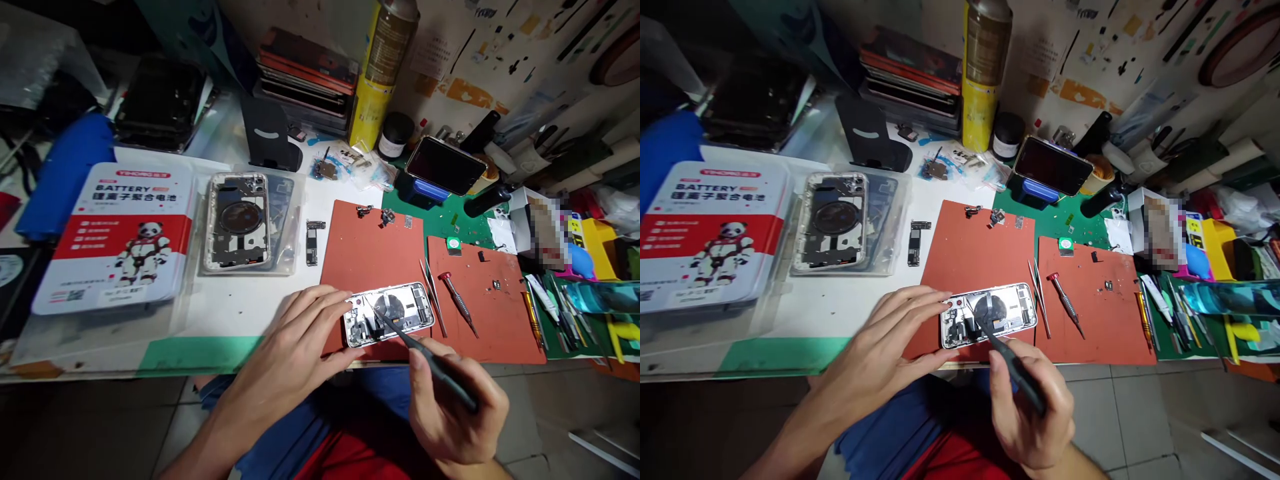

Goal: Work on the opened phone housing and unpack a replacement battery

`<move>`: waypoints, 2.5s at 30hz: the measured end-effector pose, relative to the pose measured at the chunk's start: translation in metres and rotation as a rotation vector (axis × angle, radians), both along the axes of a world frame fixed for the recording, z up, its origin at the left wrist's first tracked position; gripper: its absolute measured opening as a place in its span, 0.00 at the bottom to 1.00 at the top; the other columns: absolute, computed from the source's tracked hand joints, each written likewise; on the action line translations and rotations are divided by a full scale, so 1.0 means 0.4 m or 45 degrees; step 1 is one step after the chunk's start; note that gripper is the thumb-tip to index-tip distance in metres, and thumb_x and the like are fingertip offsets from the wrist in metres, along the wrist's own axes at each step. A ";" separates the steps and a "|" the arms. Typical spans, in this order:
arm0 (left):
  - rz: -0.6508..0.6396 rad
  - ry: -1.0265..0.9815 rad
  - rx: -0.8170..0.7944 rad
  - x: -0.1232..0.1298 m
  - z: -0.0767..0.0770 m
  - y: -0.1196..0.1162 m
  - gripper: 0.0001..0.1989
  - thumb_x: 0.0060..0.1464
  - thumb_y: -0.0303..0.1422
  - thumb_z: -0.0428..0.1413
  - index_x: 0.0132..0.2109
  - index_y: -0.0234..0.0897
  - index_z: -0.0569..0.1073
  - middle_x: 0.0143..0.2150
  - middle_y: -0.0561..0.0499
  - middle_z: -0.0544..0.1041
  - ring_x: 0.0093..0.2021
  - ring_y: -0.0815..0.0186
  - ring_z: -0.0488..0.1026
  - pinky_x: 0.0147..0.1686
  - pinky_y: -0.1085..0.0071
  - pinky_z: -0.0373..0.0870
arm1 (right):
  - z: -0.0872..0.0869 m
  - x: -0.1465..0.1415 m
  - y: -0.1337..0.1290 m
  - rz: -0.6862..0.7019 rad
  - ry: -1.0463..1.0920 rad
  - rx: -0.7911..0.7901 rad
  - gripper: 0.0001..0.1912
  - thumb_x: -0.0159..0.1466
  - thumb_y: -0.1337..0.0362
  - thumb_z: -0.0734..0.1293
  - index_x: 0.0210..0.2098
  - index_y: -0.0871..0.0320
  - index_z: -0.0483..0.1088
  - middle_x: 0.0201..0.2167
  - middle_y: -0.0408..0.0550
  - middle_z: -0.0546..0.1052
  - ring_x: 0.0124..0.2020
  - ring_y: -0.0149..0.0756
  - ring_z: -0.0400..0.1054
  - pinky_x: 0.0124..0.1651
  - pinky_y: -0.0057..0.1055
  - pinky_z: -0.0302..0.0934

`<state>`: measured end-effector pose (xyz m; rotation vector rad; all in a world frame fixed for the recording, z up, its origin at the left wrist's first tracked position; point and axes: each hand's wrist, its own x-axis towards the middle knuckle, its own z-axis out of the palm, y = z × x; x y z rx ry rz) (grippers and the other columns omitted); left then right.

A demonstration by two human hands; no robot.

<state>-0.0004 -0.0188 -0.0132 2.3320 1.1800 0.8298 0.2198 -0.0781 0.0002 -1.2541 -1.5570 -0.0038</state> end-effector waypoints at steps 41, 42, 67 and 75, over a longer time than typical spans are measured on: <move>0.101 -0.182 -0.181 0.008 0.003 -0.005 0.23 0.61 0.38 0.70 0.57 0.41 0.70 0.60 0.43 0.78 0.63 0.51 0.73 0.60 0.50 0.76 | 0.009 -0.022 0.022 0.205 -0.502 0.015 0.24 0.63 0.78 0.77 0.53 0.60 0.66 0.36 0.58 0.86 0.32 0.43 0.82 0.31 0.37 0.78; 0.098 -0.182 -0.180 0.008 0.003 -0.005 0.22 0.61 0.38 0.70 0.57 0.41 0.70 0.60 0.43 0.78 0.63 0.51 0.73 0.60 0.50 0.76 | 0.010 -0.021 0.022 0.202 -0.508 0.005 0.25 0.63 0.78 0.77 0.53 0.59 0.66 0.36 0.58 0.86 0.32 0.43 0.82 0.31 0.37 0.78; 0.101 -0.242 -0.170 0.009 0.005 -0.004 0.21 0.62 0.37 0.69 0.56 0.42 0.70 0.58 0.43 0.78 0.62 0.52 0.74 0.60 0.52 0.76 | 0.025 -0.027 0.043 0.233 -0.725 0.258 0.09 0.64 0.76 0.74 0.37 0.60 0.72 0.25 0.48 0.78 0.25 0.37 0.74 0.25 0.33 0.70; 0.097 -0.219 -0.189 0.009 0.008 -0.004 0.23 0.61 0.35 0.69 0.58 0.41 0.70 0.58 0.43 0.76 0.61 0.52 0.74 0.60 0.52 0.76 | 0.033 -0.022 0.038 0.269 -0.674 0.163 0.11 0.64 0.76 0.73 0.43 0.60 0.71 0.33 0.52 0.81 0.33 0.40 0.79 0.31 0.37 0.77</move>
